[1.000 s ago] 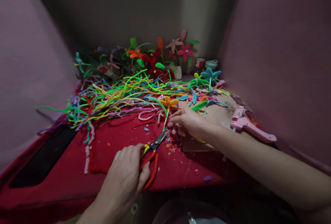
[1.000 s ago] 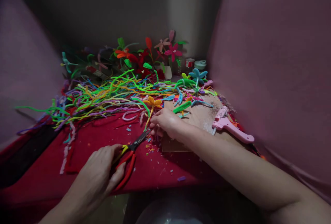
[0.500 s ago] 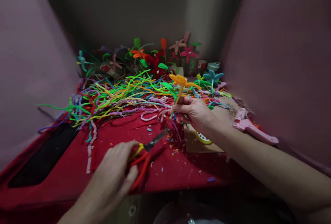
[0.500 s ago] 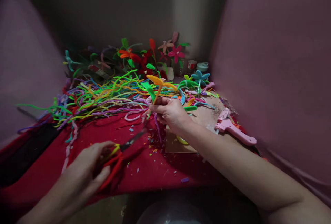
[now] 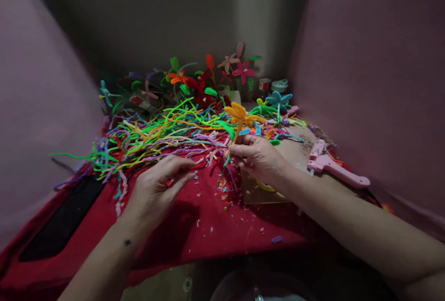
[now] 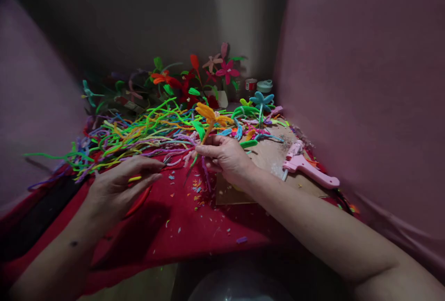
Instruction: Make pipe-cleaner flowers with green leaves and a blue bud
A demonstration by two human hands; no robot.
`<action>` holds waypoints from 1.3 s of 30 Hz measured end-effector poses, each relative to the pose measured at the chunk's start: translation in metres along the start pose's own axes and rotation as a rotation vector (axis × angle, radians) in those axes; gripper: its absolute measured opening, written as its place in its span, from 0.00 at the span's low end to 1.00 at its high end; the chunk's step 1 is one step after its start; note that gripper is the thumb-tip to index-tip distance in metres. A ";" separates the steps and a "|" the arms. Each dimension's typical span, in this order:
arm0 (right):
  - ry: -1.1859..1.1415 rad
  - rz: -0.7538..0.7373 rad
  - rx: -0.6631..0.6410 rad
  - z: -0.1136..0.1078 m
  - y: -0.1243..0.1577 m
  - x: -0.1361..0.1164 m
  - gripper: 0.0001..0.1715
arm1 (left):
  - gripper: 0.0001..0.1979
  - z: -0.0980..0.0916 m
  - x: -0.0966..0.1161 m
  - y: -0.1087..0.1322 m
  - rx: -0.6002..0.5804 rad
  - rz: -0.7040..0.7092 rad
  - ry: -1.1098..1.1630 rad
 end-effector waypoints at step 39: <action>-0.178 -0.179 0.260 -0.018 0.016 -0.005 0.12 | 0.20 0.092 0.104 0.012 0.069 0.314 -0.660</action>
Point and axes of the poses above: each hand's wrist, its own y-axis away from the middle knuckle, its own z-axis out of the palm, x = y × z, the point moved 10 cm from there along -y, towards the middle knuckle, and after that the axes turned 5 degrees about y, right-handed, at the moved point
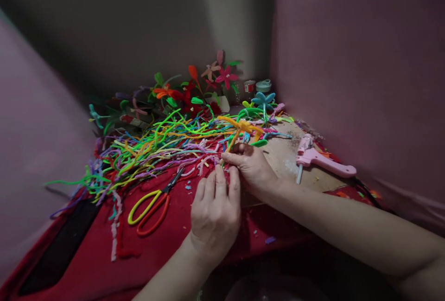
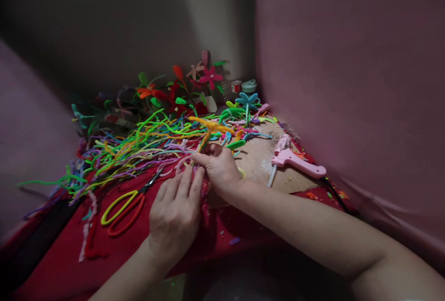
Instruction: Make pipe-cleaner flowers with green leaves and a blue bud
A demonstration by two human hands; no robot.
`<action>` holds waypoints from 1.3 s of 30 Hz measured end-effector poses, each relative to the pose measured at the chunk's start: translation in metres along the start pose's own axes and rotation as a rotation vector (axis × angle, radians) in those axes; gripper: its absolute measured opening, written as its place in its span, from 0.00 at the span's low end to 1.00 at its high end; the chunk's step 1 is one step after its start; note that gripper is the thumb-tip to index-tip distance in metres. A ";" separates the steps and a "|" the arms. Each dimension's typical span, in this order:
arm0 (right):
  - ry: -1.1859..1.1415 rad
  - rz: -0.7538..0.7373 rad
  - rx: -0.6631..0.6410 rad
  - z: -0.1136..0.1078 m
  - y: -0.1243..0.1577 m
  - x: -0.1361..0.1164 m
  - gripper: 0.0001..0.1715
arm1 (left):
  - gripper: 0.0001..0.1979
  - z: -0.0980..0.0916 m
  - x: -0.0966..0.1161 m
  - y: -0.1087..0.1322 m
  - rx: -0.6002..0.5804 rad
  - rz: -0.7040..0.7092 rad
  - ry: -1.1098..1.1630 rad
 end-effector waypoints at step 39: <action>0.491 -0.259 -0.240 0.022 0.011 -0.015 0.03 | 0.10 0.086 -0.089 -0.011 -0.070 -1.337 2.127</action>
Point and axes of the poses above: each hand's wrist, its own y-axis away from the middle knuckle, its own z-axis out of the palm, x = y × z, the point moved 10 cm from there along -y, towards the middle knuckle, and after that the axes turned 5 degrees about y, right-handed, at the moved point
